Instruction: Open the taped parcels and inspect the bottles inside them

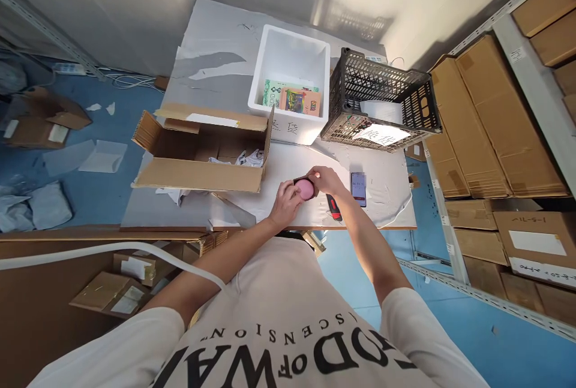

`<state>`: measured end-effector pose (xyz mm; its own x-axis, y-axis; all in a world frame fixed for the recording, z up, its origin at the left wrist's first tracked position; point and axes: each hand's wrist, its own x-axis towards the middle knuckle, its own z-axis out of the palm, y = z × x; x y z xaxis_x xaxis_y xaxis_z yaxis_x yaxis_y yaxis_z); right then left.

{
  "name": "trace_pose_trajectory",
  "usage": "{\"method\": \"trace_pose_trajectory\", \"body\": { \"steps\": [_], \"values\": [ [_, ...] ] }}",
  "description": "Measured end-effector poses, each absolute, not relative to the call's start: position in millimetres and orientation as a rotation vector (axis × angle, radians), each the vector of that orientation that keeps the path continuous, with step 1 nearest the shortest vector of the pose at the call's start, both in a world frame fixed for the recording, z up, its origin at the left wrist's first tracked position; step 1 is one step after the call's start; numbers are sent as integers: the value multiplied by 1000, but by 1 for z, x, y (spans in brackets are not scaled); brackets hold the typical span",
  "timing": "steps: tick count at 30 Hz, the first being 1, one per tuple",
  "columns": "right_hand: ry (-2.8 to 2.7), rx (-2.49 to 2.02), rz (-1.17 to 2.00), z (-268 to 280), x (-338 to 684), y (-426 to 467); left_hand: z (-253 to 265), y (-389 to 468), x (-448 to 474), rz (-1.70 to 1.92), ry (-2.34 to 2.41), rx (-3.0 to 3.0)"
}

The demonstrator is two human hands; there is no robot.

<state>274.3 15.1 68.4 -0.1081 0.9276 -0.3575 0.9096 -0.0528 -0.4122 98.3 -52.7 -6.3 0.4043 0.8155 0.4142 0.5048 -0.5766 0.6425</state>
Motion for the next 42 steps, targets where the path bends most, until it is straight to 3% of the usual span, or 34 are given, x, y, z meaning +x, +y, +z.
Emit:
{"method": "trace_pose_trajectory", "body": {
  "steps": [6,11,14,24,30,34,42],
  "values": [
    [-2061,-2304,1061,77,274,34,-4,-51,97,810,1074,2224],
    [-2314,-2099,311,85,261,14,-6,-53,97,776,1134,2174],
    [-2680,-1828,122,88,250,-14,-9,-56,98,798,1190,2151],
    [-2651,-2124,175,83,228,-19,-27,-54,88,1131,1312,1779],
    [-2537,-2189,184,75,222,-16,-29,-33,89,834,1129,1685],
    [-2479,-2147,148,77,219,-24,-22,-24,94,827,1098,1783],
    [-2438,-2009,201,145,232,-31,-22,-21,99,784,1192,1860]
  ]
}}
